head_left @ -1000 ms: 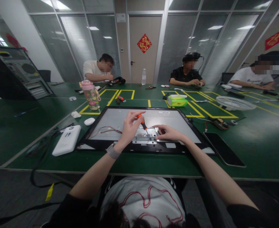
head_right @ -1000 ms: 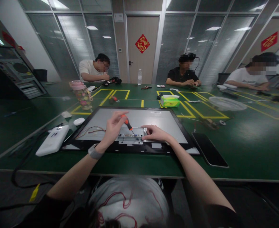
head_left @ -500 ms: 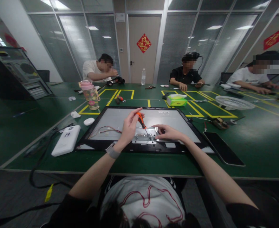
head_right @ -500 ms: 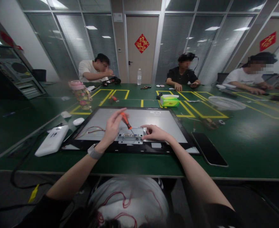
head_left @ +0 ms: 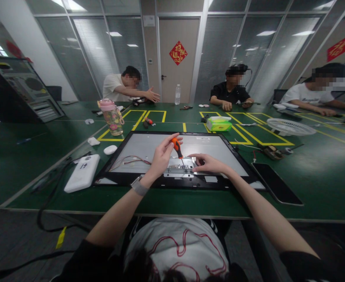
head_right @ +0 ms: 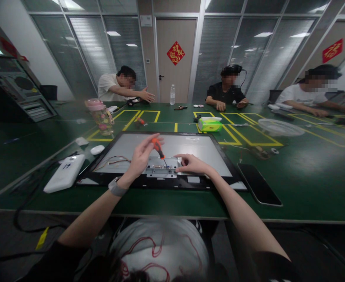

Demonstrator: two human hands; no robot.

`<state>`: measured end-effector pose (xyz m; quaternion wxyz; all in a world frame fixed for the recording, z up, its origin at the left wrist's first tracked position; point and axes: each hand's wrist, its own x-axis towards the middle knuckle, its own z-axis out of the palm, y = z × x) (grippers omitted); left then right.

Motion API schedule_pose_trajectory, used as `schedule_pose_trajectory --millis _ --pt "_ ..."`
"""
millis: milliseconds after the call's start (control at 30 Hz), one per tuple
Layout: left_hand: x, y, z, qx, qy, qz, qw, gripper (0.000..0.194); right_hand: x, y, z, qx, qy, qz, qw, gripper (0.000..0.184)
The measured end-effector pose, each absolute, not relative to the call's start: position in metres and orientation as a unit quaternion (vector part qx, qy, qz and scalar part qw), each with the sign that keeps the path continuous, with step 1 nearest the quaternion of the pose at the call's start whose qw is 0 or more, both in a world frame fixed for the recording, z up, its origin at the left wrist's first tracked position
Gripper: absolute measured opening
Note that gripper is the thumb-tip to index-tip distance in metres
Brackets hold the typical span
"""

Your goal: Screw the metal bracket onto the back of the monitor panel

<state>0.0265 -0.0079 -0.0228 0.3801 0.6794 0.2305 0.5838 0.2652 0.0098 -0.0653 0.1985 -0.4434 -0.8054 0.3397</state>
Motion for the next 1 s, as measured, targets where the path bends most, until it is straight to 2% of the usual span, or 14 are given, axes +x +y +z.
schedule_pose_trajectory --millis 267,500,733,867,1000 --pt "0.025 -0.0068 -0.0238 0.689 0.282 0.606 0.279 0.021 0.2657 0.011 -0.0672 -0.445 -0.805 0.341 0.195 0.071" --pt "0.0261 -0.0089 -0.0224 0.674 0.252 0.592 0.364 0.034 0.2656 0.0111 -0.0659 -0.447 -0.805 0.34 0.194 0.07" --pt "0.0247 -0.0079 -0.0244 0.682 0.295 0.61 0.277 0.026 0.2645 0.0088 -0.0632 -0.448 -0.803 0.343 0.193 0.07" --pt "0.0242 -0.0091 -0.0238 0.694 0.277 0.604 0.277 0.033 0.2646 0.0088 -0.0629 -0.448 -0.803 0.343 0.193 0.071" --pt "0.0259 -0.0117 -0.0212 0.682 0.296 0.612 0.27 0.027 0.2644 0.0087 -0.0628 -0.448 -0.802 0.344 0.193 0.07"
